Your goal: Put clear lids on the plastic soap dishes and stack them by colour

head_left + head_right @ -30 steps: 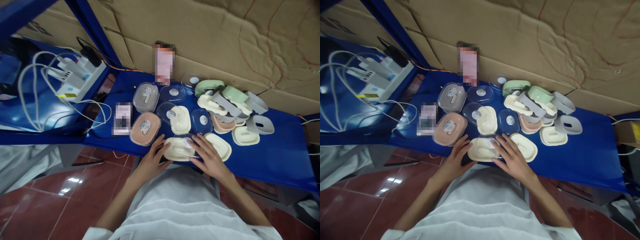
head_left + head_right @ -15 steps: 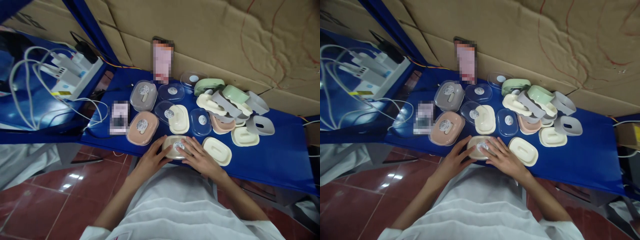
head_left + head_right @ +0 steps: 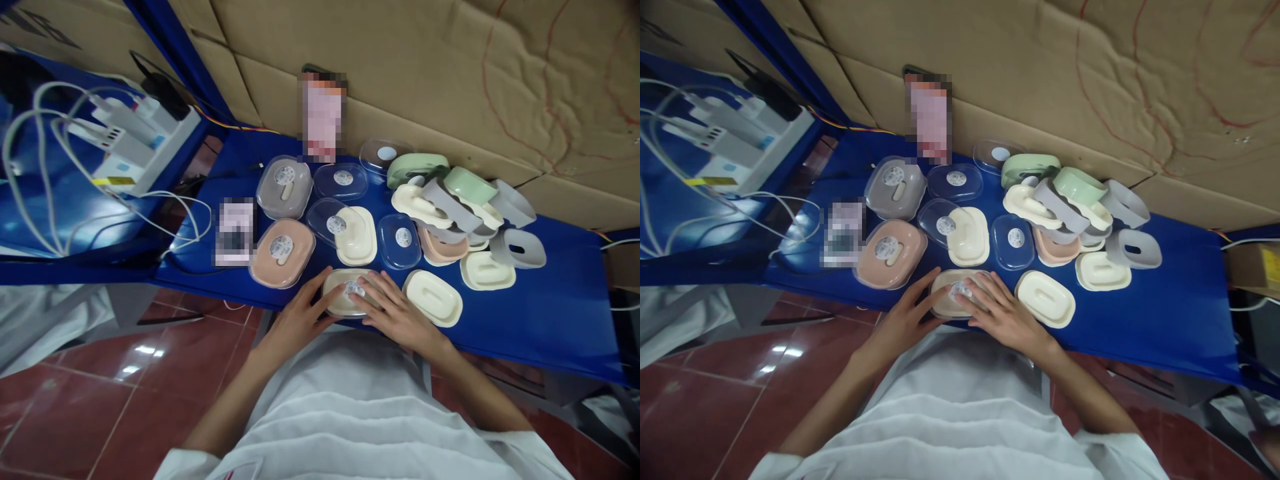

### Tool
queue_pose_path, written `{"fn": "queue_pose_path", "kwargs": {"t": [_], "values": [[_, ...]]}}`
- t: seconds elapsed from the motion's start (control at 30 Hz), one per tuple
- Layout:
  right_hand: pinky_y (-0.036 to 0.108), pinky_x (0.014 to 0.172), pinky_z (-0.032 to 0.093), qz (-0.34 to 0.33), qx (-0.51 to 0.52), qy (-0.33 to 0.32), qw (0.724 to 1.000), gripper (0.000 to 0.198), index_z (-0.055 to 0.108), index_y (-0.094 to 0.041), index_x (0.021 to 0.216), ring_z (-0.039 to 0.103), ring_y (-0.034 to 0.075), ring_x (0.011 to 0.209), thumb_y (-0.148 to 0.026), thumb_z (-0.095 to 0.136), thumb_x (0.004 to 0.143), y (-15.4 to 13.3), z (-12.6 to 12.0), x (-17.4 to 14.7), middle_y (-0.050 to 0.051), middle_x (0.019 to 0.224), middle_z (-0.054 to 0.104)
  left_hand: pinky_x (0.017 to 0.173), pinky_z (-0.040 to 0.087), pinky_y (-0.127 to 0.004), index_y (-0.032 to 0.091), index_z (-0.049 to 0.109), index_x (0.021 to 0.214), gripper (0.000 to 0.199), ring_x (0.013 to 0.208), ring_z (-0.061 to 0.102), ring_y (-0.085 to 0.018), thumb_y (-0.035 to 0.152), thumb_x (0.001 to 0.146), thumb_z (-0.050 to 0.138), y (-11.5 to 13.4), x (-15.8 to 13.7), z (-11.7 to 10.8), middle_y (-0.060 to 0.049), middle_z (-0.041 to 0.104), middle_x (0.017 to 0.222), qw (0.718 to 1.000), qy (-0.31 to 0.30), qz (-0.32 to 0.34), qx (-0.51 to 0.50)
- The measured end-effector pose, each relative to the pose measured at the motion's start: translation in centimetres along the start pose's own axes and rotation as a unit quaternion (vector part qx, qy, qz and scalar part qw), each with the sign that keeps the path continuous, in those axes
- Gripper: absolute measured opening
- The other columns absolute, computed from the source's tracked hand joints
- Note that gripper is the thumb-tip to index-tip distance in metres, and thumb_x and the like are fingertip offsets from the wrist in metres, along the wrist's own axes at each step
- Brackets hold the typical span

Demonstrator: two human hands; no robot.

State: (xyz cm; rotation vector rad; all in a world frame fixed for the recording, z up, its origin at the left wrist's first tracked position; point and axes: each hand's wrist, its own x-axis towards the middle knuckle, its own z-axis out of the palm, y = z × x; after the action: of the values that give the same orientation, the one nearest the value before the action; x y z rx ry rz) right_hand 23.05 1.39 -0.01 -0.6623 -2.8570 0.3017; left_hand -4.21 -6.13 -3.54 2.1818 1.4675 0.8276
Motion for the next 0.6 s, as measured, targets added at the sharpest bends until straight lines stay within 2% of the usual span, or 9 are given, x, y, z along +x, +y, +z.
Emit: {"fn": "queue_pose_path", "kwargs": {"t": [0.1, 0.23, 0.37, 0.47, 0.6], "values": [[0.066, 0.131, 0.034, 0.032, 0.004, 0.005, 0.999, 0.078, 0.025, -0.028, 0.173, 0.035, 0.032, 0.162, -0.022, 0.064, 0.106, 0.6, -0.3, -0.8, 0.013, 0.167, 0.050, 0.115, 0.058, -0.053, 0.032, 0.040, 0.164, 0.070, 0.150, 0.054, -0.034, 0.030, 0.102, 0.072, 0.1, 0.2, 0.1, -0.018, 0.046, 0.167, 1.000, 0.012, 0.002, -0.002], [0.063, 0.130, 0.039, 0.081, -0.003, 0.022, 0.996, 0.077, 0.023, -0.031, 0.174, 0.040, 0.032, 0.160, -0.021, 0.061, 0.107, 1.4, -1.2, -2.7, 0.013, 0.166, 0.050, 0.114, 0.059, -0.053, 0.026, 0.053, 0.152, 0.053, 0.147, 0.056, -0.033, 0.027, 0.102, 0.071, 0.2, -0.1, -0.2, -0.018, 0.053, 0.159, 1.000, 0.016, 0.026, 0.000], [0.060, 0.125, 0.046, 0.129, -0.018, 0.018, 0.991, 0.075, 0.025, -0.031, 0.173, 0.044, 0.034, 0.157, -0.027, 0.061, 0.107, 1.8, -1.7, -4.0, 0.014, 0.165, 0.051, 0.115, 0.058, -0.054, 0.024, 0.063, 0.135, 0.034, 0.150, 0.053, -0.034, 0.024, 0.102, 0.070, 0.0, -1.4, -1.0, -0.016, 0.050, 0.163, 1.000, 0.001, 0.031, 0.007], [0.062, 0.125, 0.045, 0.158, -0.022, 0.031, 0.987, 0.074, 0.027, -0.032, 0.172, 0.043, 0.036, 0.157, -0.035, 0.062, 0.107, 2.2, -1.8, -4.0, 0.014, 0.167, 0.048, 0.116, 0.058, -0.055, 0.024, 0.064, 0.131, 0.029, 0.150, 0.052, -0.036, 0.025, 0.102, 0.070, -0.1, -2.5, -1.5, -0.016, 0.048, 0.165, 0.999, -0.024, 0.028, 0.015], [0.062, 0.125, 0.044, 0.178, 0.002, 0.052, 0.983, 0.070, 0.031, -0.034, 0.171, 0.042, 0.036, 0.157, -0.039, 0.061, 0.107, 2.6, -2.3, -4.0, 0.012, 0.167, 0.047, 0.115, 0.058, -0.055, 0.023, 0.063, 0.127, 0.026, 0.150, 0.052, -0.036, 0.024, 0.102, 0.069, 0.1, -3.1, -1.9, -0.017, 0.050, 0.163, 0.999, -0.029, 0.026, 0.011]]}}
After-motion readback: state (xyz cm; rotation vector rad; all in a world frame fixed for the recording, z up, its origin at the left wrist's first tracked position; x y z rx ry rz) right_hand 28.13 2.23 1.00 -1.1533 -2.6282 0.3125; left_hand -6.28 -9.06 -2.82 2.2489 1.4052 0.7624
